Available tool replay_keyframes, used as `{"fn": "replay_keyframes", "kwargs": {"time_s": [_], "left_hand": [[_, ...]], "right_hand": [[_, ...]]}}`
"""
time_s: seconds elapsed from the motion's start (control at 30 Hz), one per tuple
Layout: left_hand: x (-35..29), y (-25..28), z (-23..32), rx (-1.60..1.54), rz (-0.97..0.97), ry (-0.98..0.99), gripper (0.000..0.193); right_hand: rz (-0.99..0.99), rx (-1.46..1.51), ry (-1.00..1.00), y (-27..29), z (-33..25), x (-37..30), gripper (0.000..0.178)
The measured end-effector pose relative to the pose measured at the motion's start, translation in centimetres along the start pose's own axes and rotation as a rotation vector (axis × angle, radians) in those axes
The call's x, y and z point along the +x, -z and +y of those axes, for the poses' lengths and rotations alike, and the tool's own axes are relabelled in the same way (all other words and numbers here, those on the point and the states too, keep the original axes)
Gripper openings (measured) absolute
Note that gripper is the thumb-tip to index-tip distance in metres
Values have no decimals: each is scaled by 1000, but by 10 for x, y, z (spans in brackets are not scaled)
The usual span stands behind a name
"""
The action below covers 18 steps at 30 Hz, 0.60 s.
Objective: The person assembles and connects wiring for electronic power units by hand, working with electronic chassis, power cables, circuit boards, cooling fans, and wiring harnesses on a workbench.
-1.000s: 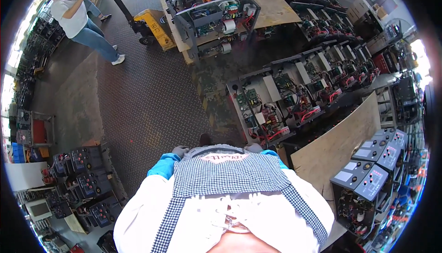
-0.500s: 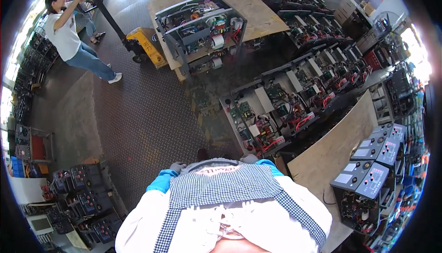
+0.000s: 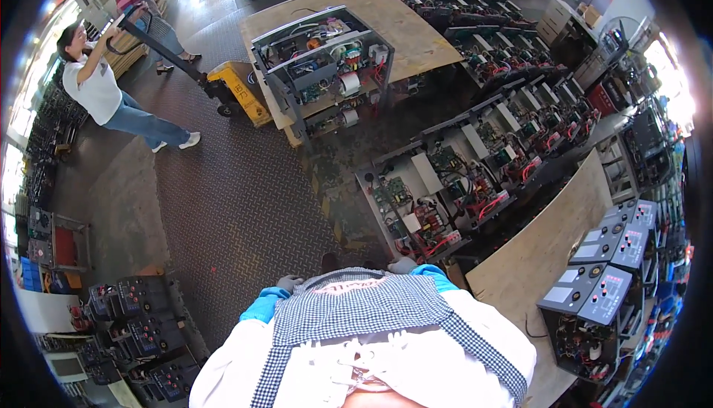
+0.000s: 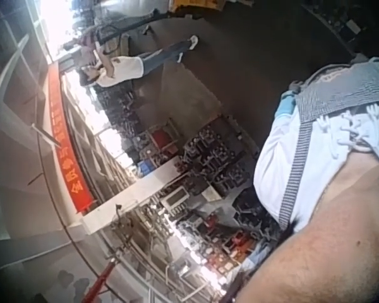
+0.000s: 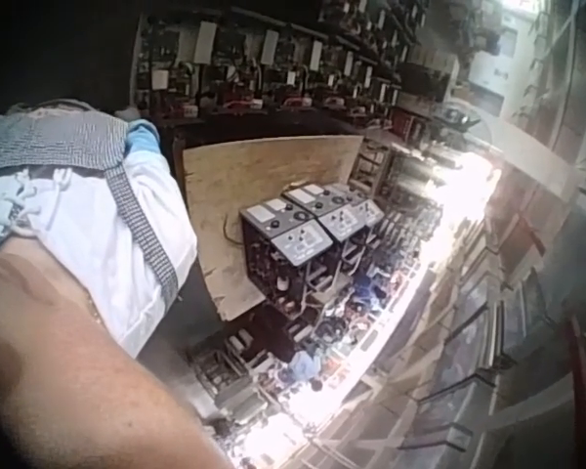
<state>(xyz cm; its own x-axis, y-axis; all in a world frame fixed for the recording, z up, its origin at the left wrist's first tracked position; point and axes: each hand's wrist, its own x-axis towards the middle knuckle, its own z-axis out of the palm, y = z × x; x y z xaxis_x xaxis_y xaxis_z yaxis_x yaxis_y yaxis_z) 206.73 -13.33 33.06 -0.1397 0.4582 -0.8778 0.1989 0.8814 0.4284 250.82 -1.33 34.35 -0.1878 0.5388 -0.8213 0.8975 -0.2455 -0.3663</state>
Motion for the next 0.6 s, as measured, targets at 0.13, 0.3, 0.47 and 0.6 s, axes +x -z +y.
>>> {"fn": "replay_keyframes", "kwargs": {"time_s": [0.13, 0.3, 0.47, 0.6], "left_hand": [[33, 5, -32, -52, -13, -5, 49], [38, 0, -36, 7, 32, 4, 50], [9, -6, -9, -25, 24, 37, 49], [-15, -4, 3, -72, 7, 34, 46]], "right_hand": [[30, 29, 32, -3, -3, -2, 48], [-14, -247, 295, 8, -3, -14, 49], [-30, 53, 8, 1, 2, -6, 53], [-48, 35, -66, 11, -13, -22, 56]]}}
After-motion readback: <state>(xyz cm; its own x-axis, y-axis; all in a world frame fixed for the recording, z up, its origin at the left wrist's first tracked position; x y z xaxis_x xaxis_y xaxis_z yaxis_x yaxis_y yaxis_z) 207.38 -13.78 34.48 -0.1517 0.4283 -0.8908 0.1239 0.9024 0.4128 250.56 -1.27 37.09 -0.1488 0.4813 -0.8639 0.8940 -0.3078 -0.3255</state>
